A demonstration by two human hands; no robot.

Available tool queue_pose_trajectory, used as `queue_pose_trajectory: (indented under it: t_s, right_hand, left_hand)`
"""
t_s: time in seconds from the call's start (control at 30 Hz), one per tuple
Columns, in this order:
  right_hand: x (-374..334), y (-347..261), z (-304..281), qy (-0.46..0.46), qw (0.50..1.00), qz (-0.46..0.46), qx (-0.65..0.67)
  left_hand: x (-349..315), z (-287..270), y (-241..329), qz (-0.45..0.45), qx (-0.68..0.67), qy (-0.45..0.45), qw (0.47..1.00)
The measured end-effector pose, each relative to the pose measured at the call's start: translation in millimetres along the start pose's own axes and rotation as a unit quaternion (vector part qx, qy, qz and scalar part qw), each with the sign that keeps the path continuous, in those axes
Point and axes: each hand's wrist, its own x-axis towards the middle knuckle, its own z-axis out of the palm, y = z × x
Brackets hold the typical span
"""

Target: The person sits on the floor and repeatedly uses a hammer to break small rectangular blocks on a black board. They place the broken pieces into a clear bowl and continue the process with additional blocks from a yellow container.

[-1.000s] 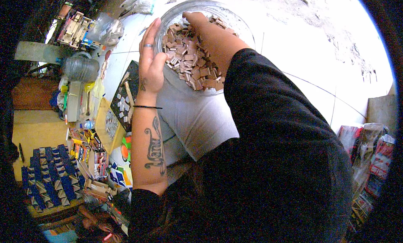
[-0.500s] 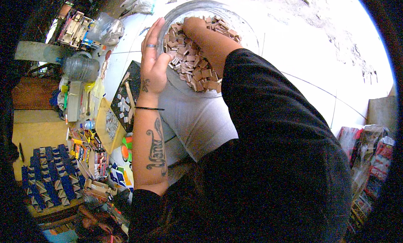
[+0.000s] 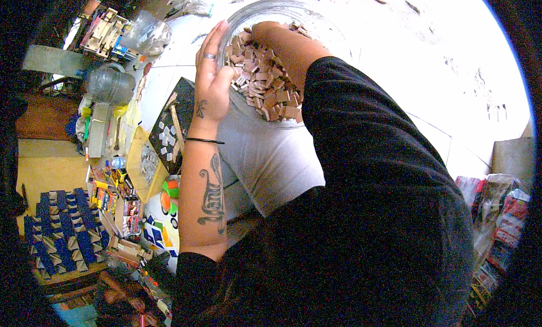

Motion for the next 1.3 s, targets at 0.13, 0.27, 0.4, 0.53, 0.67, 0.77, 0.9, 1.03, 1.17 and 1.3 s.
queue_pose_trajectory:
  t_s: [0.13,0.27,0.4,0.53,0.67,0.77,0.9,1.03,1.17,1.3]
  right_hand:
    - [-2,-1,5,0.067,0.998,-0.02,-0.008]
    - [0,4,5,0.133,0.975,0.109,0.138]
    - [-13,14,-3,0.111,0.65,0.198,0.725]
    - [-39,5,-14,0.078,0.32,0.172,0.929]
    - [-57,-16,-26,0.029,0.293,0.179,0.939]
    - [-63,-26,-31,-0.011,0.333,0.197,0.922]
    - [-63,-27,-33,-0.014,0.398,0.203,0.894]
    - [-62,-27,-28,-0.026,0.435,0.217,0.874]
    - [-69,-29,-29,-0.115,0.39,0.2,0.892]
    - [-78,-34,-35,-0.079,0.405,0.165,0.896]
  left_hand:
    - [0,-1,0,-0.001,0.003,0.007,1.0]
    - [-1,-3,1,-0.002,0.015,0.013,1.0]
    - [0,-4,0,-0.022,0.013,0.014,1.0]
    - [-1,-5,-1,-0.018,0.019,0.009,1.0]
    - [-2,-5,-6,-0.013,0.007,0.023,1.0]
    - [-1,-6,-11,-0.015,0.001,0.031,0.999]
    - [-2,-6,-16,-0.02,0.008,0.036,0.999]
    - [-2,-4,-16,-0.018,-0.006,0.036,0.999]
    - [-2,-4,-15,-0.015,-0.006,0.031,0.999]
    - [-2,-4,-14,-0.004,-0.004,0.032,0.999]
